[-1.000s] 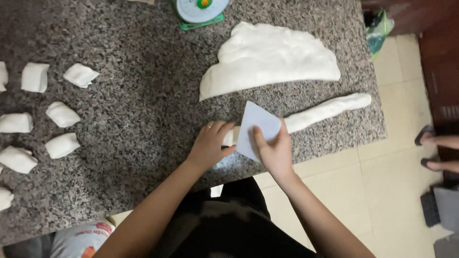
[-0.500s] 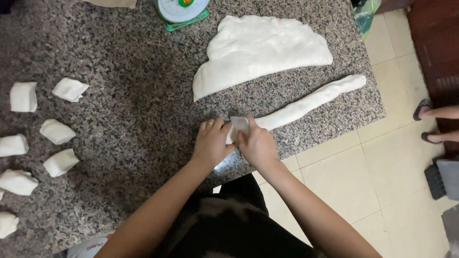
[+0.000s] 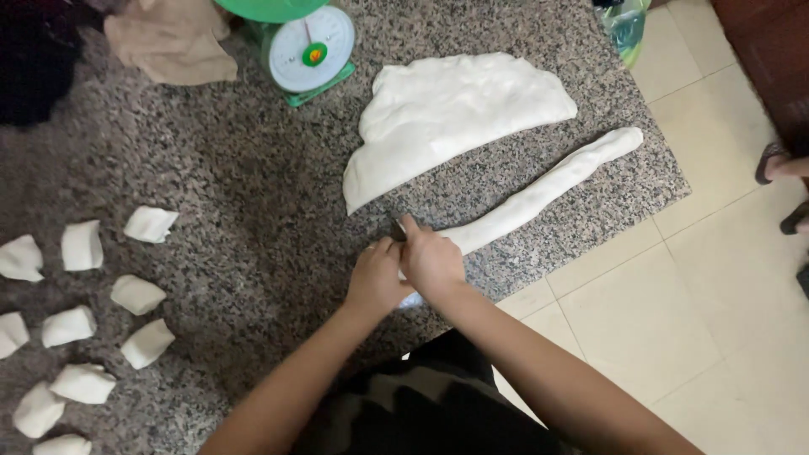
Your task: Cutting portions of dough into smaller pieces using a scraper and weighing them.
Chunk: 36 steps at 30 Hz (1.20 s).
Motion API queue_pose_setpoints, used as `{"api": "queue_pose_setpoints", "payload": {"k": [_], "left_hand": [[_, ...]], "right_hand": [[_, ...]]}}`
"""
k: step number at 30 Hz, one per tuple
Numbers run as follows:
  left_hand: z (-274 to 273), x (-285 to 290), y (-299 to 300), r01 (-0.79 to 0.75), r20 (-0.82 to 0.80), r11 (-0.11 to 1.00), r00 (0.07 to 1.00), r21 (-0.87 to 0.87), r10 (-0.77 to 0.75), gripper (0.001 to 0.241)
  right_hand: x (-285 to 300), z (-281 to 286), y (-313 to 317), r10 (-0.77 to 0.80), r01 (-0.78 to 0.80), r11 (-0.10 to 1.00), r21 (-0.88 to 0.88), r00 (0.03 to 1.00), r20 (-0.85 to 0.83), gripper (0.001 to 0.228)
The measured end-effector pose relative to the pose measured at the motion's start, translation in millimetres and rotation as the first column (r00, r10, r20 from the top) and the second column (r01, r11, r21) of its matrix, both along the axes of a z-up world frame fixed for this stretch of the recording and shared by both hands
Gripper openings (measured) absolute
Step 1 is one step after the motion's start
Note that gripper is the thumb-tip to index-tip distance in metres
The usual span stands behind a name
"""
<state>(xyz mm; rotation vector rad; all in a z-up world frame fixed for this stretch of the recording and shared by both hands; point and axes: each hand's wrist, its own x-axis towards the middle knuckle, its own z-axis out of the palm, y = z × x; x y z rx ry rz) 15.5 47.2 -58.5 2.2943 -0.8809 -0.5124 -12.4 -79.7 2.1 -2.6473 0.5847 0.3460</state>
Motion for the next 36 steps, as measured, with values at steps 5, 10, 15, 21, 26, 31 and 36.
{"api": "queue_pose_setpoints", "payload": {"k": [5, 10, 15, 21, 26, 31, 36], "left_hand": [[67, 83, 6, -0.119, -0.191, 0.992, 0.974, 0.049, 0.126, 0.07], [137, 194, 14, -0.252, 0.163, 0.924, 0.938, -0.288, 0.307, 0.068], [160, 284, 7, -0.092, 0.394, 0.846, 0.855, -0.526, 0.337, 0.056], [161, 306, -5, -0.16, 0.415, 0.903, 0.847, -0.399, 0.333, 0.067], [146, 315, -3, -0.143, 0.477, 0.926, 0.824, -0.349, 0.307, 0.073], [149, 309, 1, -0.145, 0.498, 0.943, 0.819, -0.3, 0.284, 0.066], [156, 305, 3, -0.121, 0.525, 0.941, 0.804, -0.315, 0.279, 0.055]], "right_hand": [[0, 0, 0, 0.023, -0.023, 1.0, -0.003, 1.0, -0.013, 0.038], [11, 33, -6, -0.042, 0.053, 0.996, 0.067, 0.987, -0.155, 0.05], [4, 44, -26, -0.1, 0.111, 0.975, 0.194, 0.993, -0.064, 0.059], [-13, 30, -44, -0.176, 0.162, 0.965, 0.209, 0.983, 0.053, 0.061], [-17, 28, -51, -0.206, 0.189, 0.947, 0.258, 0.978, 0.039, 0.061], [-16, 27, -55, -0.22, 0.185, 0.941, 0.285, 0.971, 0.097, 0.059], [-15, 34, -55, -0.234, 0.191, 0.938, 0.288, 0.964, 0.123, 0.06]]}}
